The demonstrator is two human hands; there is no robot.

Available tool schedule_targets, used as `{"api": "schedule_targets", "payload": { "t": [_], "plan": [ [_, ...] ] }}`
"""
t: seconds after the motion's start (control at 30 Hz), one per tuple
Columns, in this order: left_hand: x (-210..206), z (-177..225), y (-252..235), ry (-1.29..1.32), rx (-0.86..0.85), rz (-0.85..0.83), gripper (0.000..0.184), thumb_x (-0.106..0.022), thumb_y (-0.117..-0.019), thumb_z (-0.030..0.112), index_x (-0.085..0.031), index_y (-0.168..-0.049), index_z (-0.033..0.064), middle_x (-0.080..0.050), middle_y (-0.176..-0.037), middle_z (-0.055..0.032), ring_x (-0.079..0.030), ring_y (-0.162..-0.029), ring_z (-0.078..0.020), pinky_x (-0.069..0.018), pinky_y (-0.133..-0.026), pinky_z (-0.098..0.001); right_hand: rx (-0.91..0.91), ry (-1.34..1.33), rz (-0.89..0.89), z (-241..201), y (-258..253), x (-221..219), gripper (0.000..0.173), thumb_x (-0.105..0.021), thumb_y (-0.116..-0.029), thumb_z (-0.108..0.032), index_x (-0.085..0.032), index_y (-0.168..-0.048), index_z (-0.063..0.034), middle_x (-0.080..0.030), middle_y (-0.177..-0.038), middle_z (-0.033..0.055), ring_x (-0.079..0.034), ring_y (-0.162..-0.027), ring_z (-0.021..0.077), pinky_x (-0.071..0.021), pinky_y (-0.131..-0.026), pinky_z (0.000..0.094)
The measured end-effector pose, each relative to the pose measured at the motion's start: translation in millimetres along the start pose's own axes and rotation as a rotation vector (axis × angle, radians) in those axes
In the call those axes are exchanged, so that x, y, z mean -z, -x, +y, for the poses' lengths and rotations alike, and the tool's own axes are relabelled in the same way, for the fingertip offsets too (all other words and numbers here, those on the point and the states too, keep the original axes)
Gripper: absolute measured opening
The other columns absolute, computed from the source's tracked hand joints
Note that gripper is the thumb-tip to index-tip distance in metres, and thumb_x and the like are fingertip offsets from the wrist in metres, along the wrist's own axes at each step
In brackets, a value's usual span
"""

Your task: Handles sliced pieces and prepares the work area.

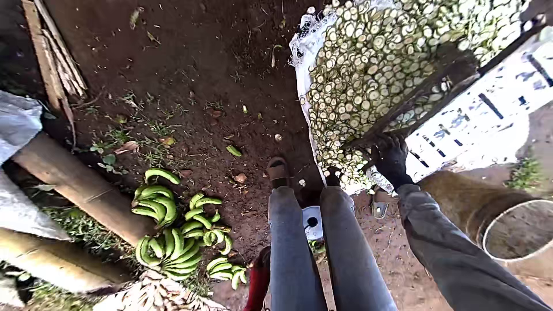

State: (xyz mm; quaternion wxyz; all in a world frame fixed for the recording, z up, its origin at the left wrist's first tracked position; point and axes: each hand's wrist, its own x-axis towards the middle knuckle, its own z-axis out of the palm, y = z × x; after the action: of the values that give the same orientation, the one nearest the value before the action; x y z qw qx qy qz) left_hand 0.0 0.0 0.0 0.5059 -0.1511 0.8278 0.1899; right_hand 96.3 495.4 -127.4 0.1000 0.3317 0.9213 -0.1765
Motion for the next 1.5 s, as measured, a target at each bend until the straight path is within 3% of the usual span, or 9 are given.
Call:
{"api": "schedule_targets", "payload": {
  "t": [0.23,0.43,0.7,0.87,1.07,1.17,1.27,1.37,1.5],
  "plan": [
    [103.0,-29.4,61.5,-0.079,-0.129,0.078,0.042,-0.05,-0.1081,0.02,-0.055,-0.141,-0.0048,-0.065,-0.129,-0.0273,-0.066,-0.115,-0.038,-0.0518,-0.101,-0.0553,-0.493,-0.429,-0.472,-70.1,209.4,97.1,0.038,-0.047,-0.1064,-0.028,-0.067,-0.133,-0.0104,-0.067,-0.133,0.0137,-0.062,-0.127,0.0289,-0.0433,-0.113,0.0503],
    [187.1,60.1,63.7,-0.356,-0.422,-0.026,0.043,-0.049,-0.1092,0.023,-0.054,-0.144,-0.0014,-0.061,-0.138,-0.0247,-0.061,-0.128,-0.037,-0.0448,-0.111,-0.0546,-0.974,-0.499,-0.807,-150.9,440.9,150.4,0.04,-0.045,-0.1089,-0.028,-0.064,-0.133,-0.0025,-0.066,-0.13,0.0257,-0.06,-0.125,0.043,-0.0428,-0.108,0.0612],
    [226.3,163.8,75.5,-0.268,-0.63,0.069,0.044,-0.052,-0.1079,0.019,-0.052,-0.146,-0.0024,-0.056,-0.146,-0.0249,-0.054,-0.136,-0.034,-0.0399,-0.116,-0.0487,-0.977,-0.654,-0.873,-219.0,522.4,151.3,0.038,-0.049,-0.1078,-0.031,-0.067,-0.132,-0.0071,-0.067,-0.13,0.022,-0.061,-0.126,0.0388,-0.0427,-0.109,0.0584],
    [234.8,128.3,90.2,-0.348,-0.701,0.074,0.043,-0.053,-0.1067,0.017,-0.054,-0.144,-0.0038,-0.058,-0.142,-0.0266,-0.056,-0.134,-0.0362,-0.0406,-0.116,-0.0503,-0.8,-0.587,-0.699,-157.4,433.5,195.2,0.039,-0.046,-0.1091,-0.029,-0.064,-0.135,-0.0054,-0.066,-0.131,0.0234,-0.061,-0.126,0.0397,-0.0432,-0.109,0.0582],
    [197.5,8.5,149.9,-0.463,-0.371,0.188,0.04,-0.047,-0.1099,0.022,-0.06,-0.135,-0.0054,-0.064,-0.129,-0.0304,-0.061,-0.122,-0.0455,-0.0439,-0.107,-0.0624,-0.429,-0.457,-0.392,-38.0,293.7,268.5,0.033,-0.051,-0.1078,-0.022,-0.067,-0.132,-0.0066,-0.066,-0.131,0.0221,-0.062,-0.123,0.0404,-0.044,-0.107,0.061],
    [121.5,-63.8,204.6,-0.377,-0.21,0.226,0.04,-0.047,-0.1094,0.02,-0.058,-0.136,-0.0078,-0.064,-0.129,-0.0318,-0.063,-0.121,-0.0457,-0.0469,-0.105,-0.0617,-0.17,-0.344,-0.289,35.0,235.2,283.0,0.033,-0.051,-0.1071,-0.024,-0.067,-0.133,-0.0106,-0.066,-0.133,0.0177,-0.063,-0.123,0.0386,-0.0466,-0.104,0.0632],
    [-21.9,-124.4,279.6,0.262,0.066,0.387,0.043,-0.045,-0.1104,0.024,-0.052,-0.142,-0.004,-0.064,-0.125,-0.0281,-0.068,-0.098,-0.0343,-0.0558,-0.085,-0.0507,0.02,-0.358,-0.274,102.7,192.6,301.0,0.035,-0.049,-0.1073,-0.022,-0.066,-0.134,-0.007,-0.064,-0.137,0.0193,-0.06,-0.127,0.0391,-0.0433,-0.108,0.0627],
    [-121.3,-162.2,362.4,0.297,0.201,0.427,0.038,-0.049,-0.1097,0.025,-0.061,-0.132,-0.0033,-0.071,-0.112,-0.0232,-0.072,-0.086,-0.0283,-0.0599,-0.079,-0.0471,0.041,-0.461,-0.22,183.3,232.4,278.7,0.034,-0.048,-0.1073,-0.021,-0.065,-0.133,-0.0056,-0.066,-0.133,0.0192,-0.063,-0.124,0.0372,-0.046,-0.107,0.0601],
    [-134.6,-147.7,378.8,0.041,0.103,0.386,0.038,-0.049,-0.1087,0.022,-0.06,-0.135,-0.0035,-0.069,-0.116,-0.0259,-0.07,-0.093,-0.0356,-0.0569,-0.084,-0.0546,-0.348,-0.49,-0.396,262.3,365.6,236.7,0.035,-0.048,-0.1084,-0.022,-0.064,-0.135,-0.0076,-0.065,-0.131,0.0232,-0.062,-0.122,0.0434,-0.0445,-0.104,0.0665]
  ]
}}
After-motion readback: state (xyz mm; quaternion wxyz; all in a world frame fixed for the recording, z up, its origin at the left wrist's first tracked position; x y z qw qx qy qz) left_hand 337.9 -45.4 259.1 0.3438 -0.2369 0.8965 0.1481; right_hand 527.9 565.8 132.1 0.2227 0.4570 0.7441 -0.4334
